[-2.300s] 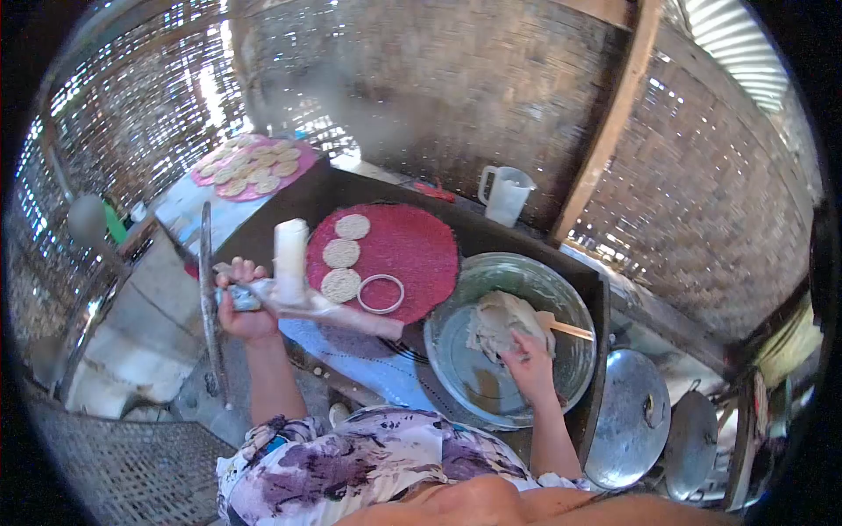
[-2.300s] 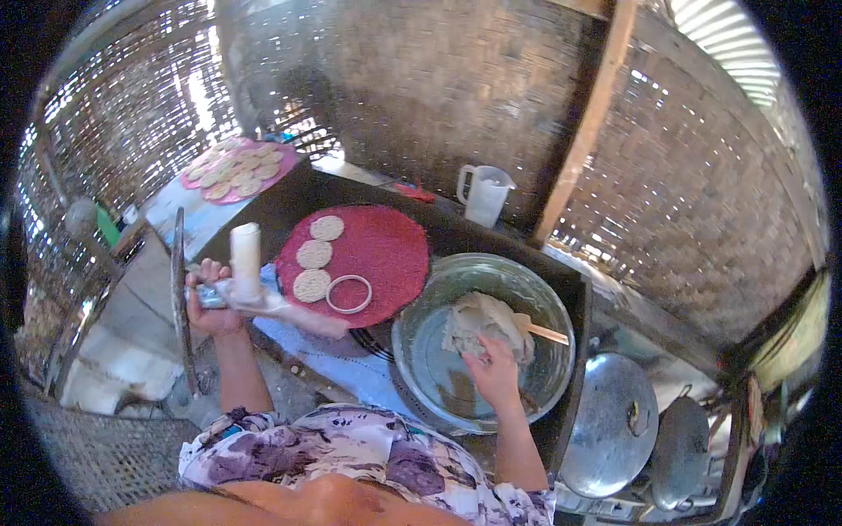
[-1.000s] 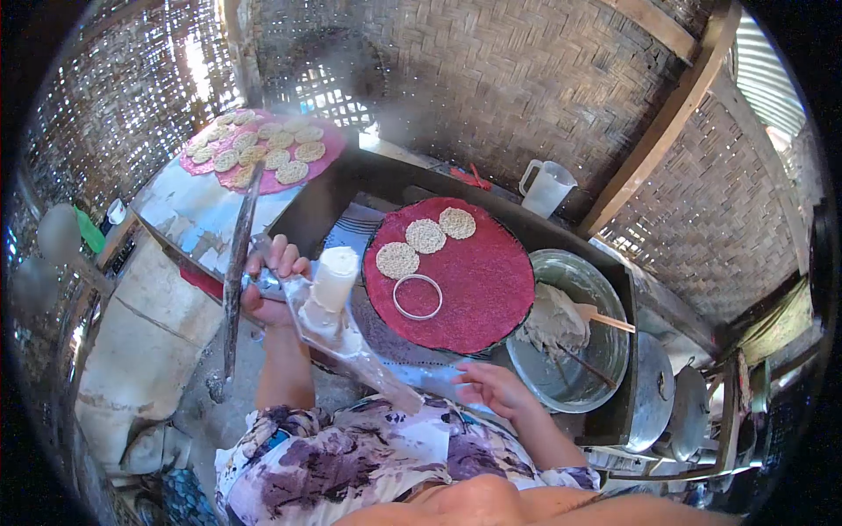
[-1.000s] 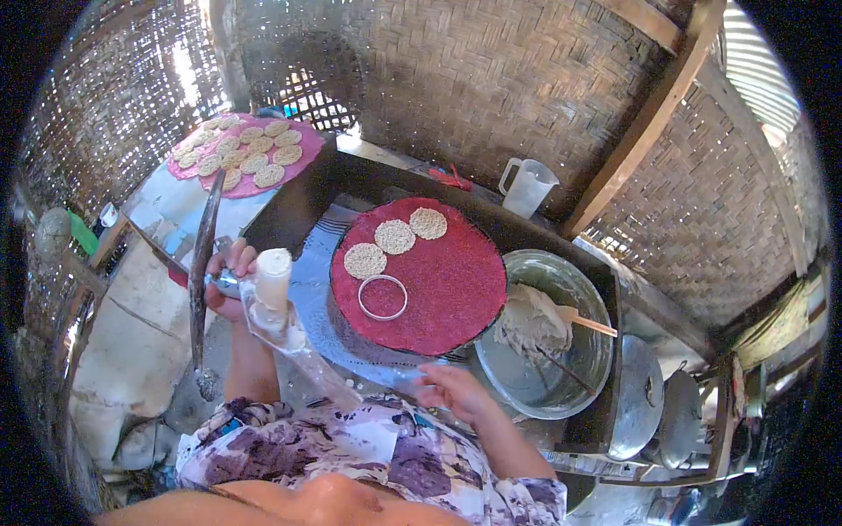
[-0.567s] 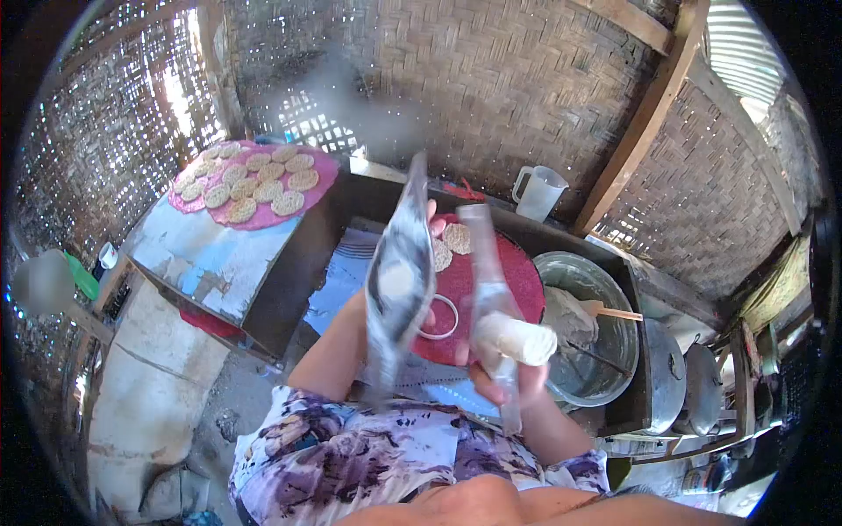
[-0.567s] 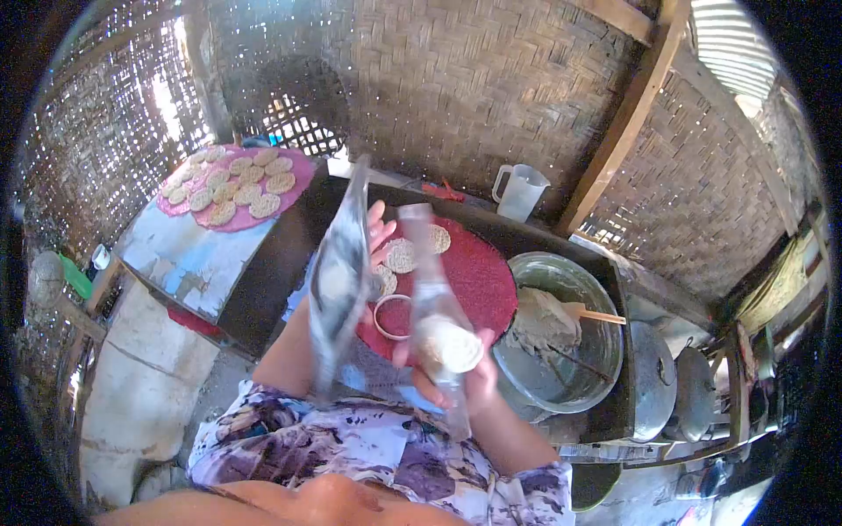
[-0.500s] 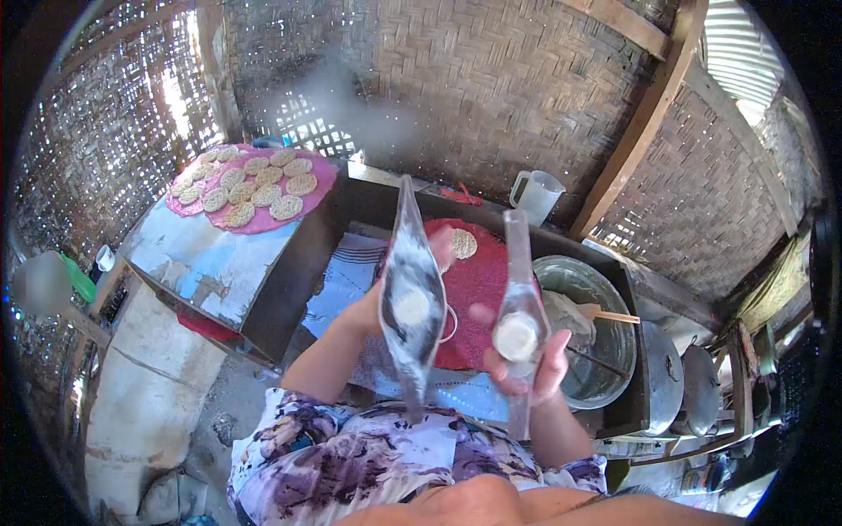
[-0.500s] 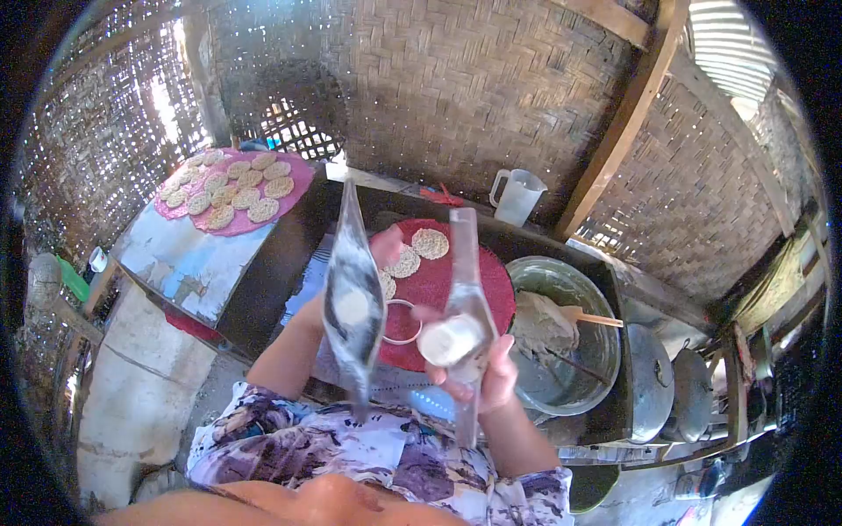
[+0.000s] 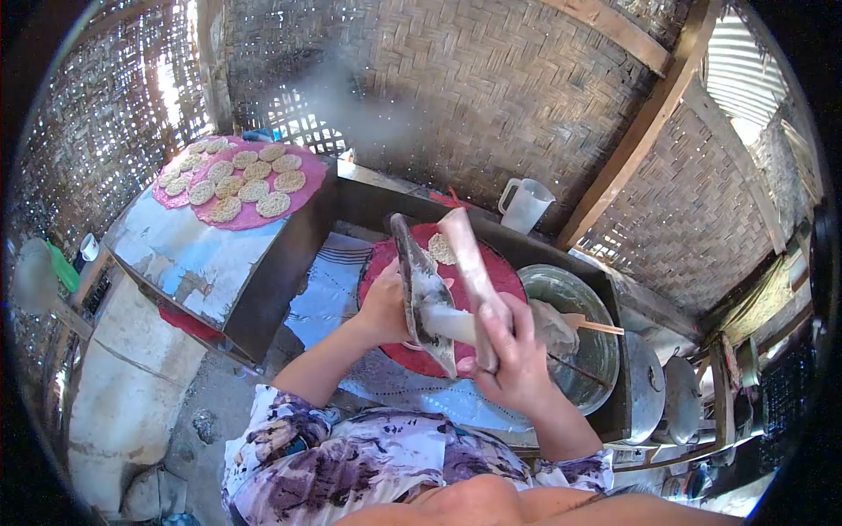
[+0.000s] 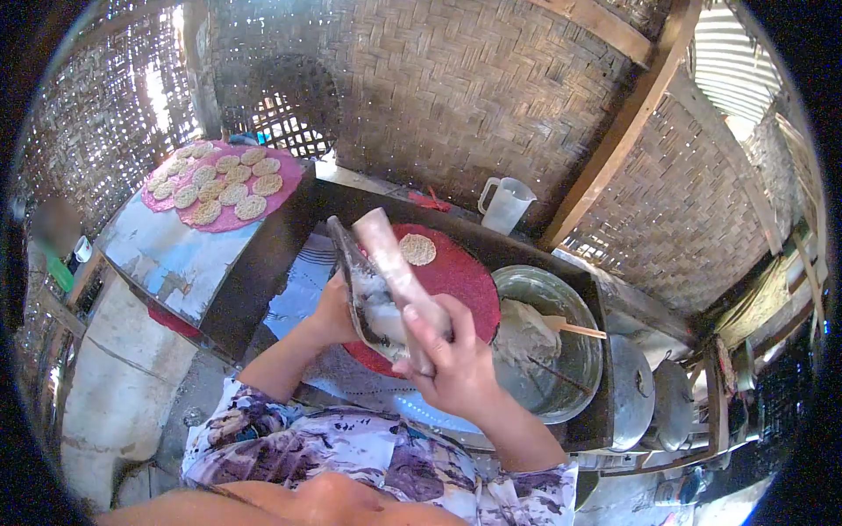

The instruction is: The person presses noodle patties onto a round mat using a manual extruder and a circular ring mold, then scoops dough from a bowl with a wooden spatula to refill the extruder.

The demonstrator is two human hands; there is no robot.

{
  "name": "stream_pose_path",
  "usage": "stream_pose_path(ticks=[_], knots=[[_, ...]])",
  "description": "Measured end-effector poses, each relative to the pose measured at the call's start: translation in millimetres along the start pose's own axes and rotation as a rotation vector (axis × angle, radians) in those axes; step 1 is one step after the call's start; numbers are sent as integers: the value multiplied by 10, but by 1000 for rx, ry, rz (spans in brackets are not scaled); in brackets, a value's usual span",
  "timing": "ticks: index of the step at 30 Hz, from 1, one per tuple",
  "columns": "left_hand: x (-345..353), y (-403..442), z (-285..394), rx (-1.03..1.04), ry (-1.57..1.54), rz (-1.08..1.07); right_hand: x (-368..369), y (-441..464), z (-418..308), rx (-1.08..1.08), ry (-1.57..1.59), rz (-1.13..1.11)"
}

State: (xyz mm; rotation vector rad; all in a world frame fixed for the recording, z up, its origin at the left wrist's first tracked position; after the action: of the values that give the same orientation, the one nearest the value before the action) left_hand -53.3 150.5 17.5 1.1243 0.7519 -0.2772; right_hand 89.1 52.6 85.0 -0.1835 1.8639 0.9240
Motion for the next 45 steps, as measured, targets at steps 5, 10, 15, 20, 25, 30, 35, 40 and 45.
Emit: stream_pose_path(ticks=[5,10,15,20,25,30,35,40,45], knots=[[114,-7,50,49,63,-28,107,-21,-59,-41,-75,-42],[311,-123,2,-69,-30,-114,353,-84,77,91,1,-72],[633,-292,-221,-183,-223,-105,494,-59,380,197,219,-197],[612,-332,-323,-451,-782,-78,885,-519,842,653,1454,-736],[344,-104,-429,-104,-1463,-540,1175,-963,1038,569,1672,-624],[-424,561,-201,357,-2160,-116,1001,-877,886,582,1915,-751],[-151,632,-462,162,-2144,45,666,-501,899,619,1951,-904],[534,410,-1004,-211,-2179,256,782,-500,1201,835,1752,-966],[930,246,-1269,-321,-2501,342,830,-500,1330,951,1641,-972]])
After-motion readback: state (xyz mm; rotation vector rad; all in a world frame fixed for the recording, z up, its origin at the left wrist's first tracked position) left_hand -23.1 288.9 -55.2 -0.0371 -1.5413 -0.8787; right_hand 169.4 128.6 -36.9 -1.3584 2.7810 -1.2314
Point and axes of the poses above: each hand's wrist, its own y-axis towards the middle knuckle, its own x-axis out of the palm, z = x × y, the point moved 5 cm from there along y, towards the middle knuckle, and after that the axes turned 8 degrees about -z, right-handed, at the moved point
